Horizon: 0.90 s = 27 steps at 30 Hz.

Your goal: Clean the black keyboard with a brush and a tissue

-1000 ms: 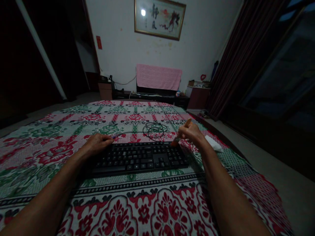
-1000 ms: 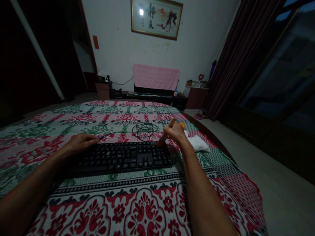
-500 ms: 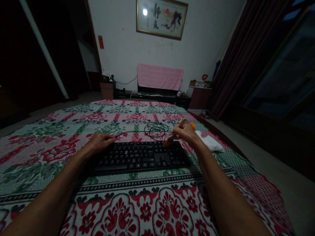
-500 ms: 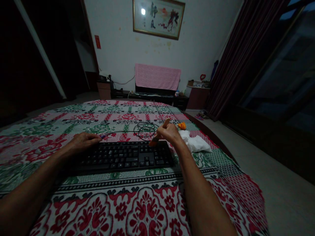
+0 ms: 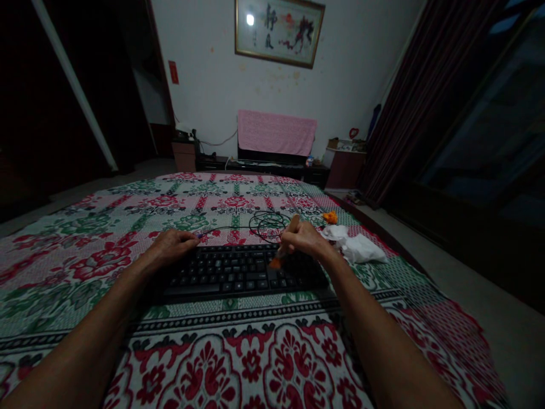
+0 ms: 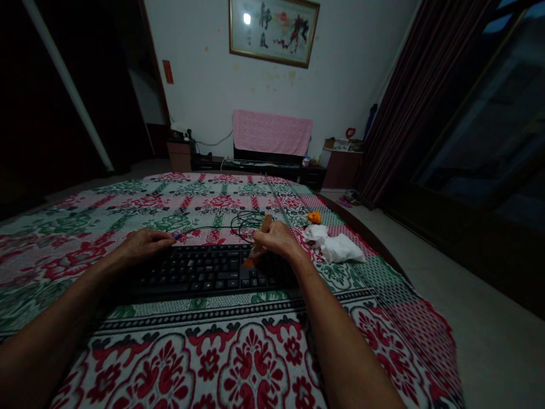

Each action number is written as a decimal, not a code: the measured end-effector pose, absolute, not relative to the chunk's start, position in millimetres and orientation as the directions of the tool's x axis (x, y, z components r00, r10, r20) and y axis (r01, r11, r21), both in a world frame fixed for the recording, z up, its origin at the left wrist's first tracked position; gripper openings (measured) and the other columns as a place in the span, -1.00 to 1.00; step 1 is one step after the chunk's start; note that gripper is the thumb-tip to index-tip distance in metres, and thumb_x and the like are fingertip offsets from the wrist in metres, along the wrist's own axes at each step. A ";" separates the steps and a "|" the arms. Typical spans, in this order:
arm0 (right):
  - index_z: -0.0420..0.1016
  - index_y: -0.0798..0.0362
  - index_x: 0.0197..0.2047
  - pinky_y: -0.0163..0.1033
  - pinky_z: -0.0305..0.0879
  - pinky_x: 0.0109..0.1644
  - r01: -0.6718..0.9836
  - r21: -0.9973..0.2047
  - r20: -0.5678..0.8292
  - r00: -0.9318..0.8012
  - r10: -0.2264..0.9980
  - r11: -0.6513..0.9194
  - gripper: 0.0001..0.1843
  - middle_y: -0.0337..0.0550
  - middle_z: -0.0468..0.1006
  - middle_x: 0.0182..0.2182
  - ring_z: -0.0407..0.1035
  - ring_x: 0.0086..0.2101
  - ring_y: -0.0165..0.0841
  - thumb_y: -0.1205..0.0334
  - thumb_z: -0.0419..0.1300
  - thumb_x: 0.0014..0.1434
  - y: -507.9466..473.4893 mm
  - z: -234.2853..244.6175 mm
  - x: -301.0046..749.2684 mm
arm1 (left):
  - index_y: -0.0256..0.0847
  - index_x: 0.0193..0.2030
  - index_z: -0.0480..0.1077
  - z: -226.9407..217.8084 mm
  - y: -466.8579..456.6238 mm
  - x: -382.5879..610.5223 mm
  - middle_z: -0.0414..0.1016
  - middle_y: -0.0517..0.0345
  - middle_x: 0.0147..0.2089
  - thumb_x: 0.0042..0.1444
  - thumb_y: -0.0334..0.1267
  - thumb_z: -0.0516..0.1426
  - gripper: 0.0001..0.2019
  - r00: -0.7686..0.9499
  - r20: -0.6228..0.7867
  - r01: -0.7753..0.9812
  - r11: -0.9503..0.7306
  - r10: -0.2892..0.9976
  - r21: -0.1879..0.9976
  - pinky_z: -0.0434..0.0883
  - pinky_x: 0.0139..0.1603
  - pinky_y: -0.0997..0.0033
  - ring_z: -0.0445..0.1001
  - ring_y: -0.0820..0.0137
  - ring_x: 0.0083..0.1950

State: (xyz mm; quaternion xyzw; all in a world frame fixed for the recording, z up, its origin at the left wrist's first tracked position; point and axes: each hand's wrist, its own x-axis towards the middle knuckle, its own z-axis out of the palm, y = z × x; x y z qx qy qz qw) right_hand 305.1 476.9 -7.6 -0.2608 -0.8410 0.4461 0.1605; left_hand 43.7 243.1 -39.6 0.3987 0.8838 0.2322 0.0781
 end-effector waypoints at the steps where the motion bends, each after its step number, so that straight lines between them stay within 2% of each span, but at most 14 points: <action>1: 0.43 0.13 -0.64 -0.39 0.16 -0.55 0.335 -0.816 0.032 -0.787 0.616 0.471 -0.83 -0.20 0.45 -0.69 0.31 -0.60 -0.43 0.23 0.14 -0.13 481.0 -7.0 307.2 | -0.10 -0.30 0.56 -38.4 242.9 44.9 0.58 0.30 -0.35 -0.07 0.05 0.04 -0.61 -0.677 0.044 0.664 0.584 0.735 0.467 0.29 -0.29 0.57 0.49 0.33 -0.22; 3: 0.43 0.13 -0.62 -0.39 0.16 -0.55 0.328 -0.824 0.048 -0.772 0.633 0.462 -0.83 -0.21 0.45 -0.68 0.30 -0.61 -0.44 0.22 0.12 -0.13 486.5 -4.6 310.6 | -0.09 -0.29 0.56 -36.3 242.6 46.8 0.58 0.31 -0.36 -0.07 0.05 0.04 -0.62 -0.689 0.040 0.658 0.600 0.724 0.455 0.29 -0.30 0.57 0.49 0.33 -0.22; 7: 0.43 0.13 -0.54 -0.39 0.21 -0.51 0.173 -0.878 0.166 -0.764 0.623 0.447 -0.83 -0.21 0.47 -0.62 0.34 -0.56 -0.42 0.19 0.12 -0.11 485.9 -3.7 308.7 | -0.09 -0.30 0.56 -34.9 243.1 47.2 0.58 0.31 -0.35 -0.06 0.04 0.03 -0.63 -0.678 0.037 0.668 0.593 0.734 0.449 0.29 -0.31 0.57 0.50 0.32 -0.21; 13: 0.45 0.13 -0.45 -0.39 0.18 -0.53 0.223 -0.774 0.340 -0.644 0.686 0.593 -0.75 -0.20 0.47 -0.59 0.36 -0.53 -0.39 0.12 0.08 -0.04 473.9 -16.0 295.4 | -0.09 -0.28 0.56 -35.0 244.8 48.0 0.59 0.30 -0.32 -0.05 0.03 0.03 -0.63 -0.686 0.035 0.667 0.610 0.726 0.427 0.29 -0.29 0.57 0.50 0.33 -0.21; 20: 0.31 0.09 -0.61 -0.41 0.06 -0.61 0.247 -0.713 0.312 -0.727 0.612 0.656 -0.74 -0.25 0.37 -0.68 0.27 -0.63 -0.44 0.14 0.02 0.00 470.1 -10.4 297.3 | -0.09 -0.32 0.56 -30.1 243.7 53.1 0.58 0.31 -0.36 -0.06 0.02 0.03 -0.64 -0.696 0.042 0.662 0.618 0.717 0.424 0.29 -0.28 0.57 0.50 0.33 -0.22; 27: 0.40 0.10 -0.49 -0.41 0.17 -0.54 0.206 -0.755 0.378 -0.639 0.669 0.623 -0.77 -0.21 0.46 -0.59 0.37 -0.55 -0.39 0.13 0.04 -0.01 474.8 -18.3 292.8 | -0.07 -0.34 0.56 -32.1 243.5 49.9 0.57 0.34 -0.38 -0.06 0.05 0.02 -0.64 -0.679 0.046 0.679 0.604 0.732 0.418 0.27 -0.30 0.56 0.49 0.33 -0.22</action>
